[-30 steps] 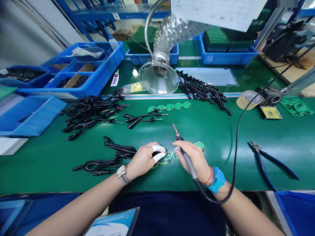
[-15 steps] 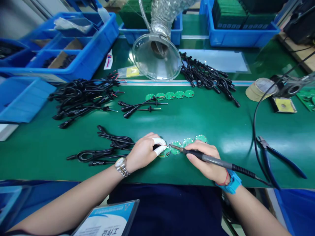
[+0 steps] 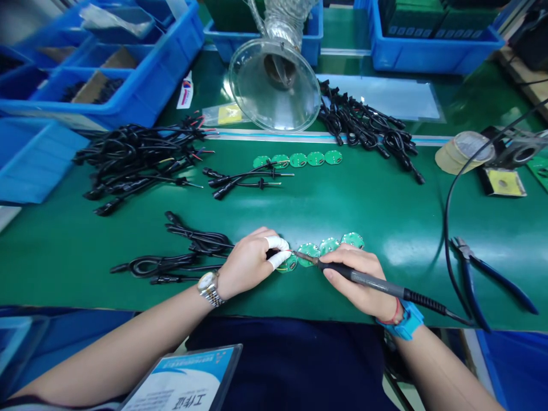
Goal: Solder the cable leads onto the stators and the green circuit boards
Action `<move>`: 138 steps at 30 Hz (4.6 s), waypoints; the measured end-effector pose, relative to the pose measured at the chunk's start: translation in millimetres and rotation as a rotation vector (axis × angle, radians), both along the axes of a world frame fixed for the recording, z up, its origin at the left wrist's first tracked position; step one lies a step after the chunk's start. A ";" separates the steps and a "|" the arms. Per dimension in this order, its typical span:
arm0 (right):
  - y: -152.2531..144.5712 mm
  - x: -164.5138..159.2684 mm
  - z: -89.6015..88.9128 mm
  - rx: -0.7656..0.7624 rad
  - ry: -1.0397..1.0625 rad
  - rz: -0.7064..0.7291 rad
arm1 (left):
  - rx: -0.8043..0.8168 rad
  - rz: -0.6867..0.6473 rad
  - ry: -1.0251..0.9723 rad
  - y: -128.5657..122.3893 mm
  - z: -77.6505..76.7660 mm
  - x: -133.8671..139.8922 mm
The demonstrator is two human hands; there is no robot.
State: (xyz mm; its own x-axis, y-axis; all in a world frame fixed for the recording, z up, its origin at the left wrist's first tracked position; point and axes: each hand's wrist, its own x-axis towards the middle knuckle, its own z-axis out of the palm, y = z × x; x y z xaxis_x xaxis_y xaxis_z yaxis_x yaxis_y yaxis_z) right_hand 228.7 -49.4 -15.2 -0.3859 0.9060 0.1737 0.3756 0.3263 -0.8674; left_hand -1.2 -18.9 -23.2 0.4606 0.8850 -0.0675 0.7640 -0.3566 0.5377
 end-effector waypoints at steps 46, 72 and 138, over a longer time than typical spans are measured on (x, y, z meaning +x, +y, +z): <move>-1.7 2.8 -1.7 -0.005 0.014 -0.048 | -0.043 -0.089 0.047 0.6 5.5 -3.3; -3.6 4.4 -3.3 0.010 0.036 -0.003 | -0.019 -0.041 0.190 -5.4 8.2 9.1; 60.6 185.1 36.7 0.553 -0.645 -0.757 | 0.090 -0.095 0.306 -10.7 9.4 16.6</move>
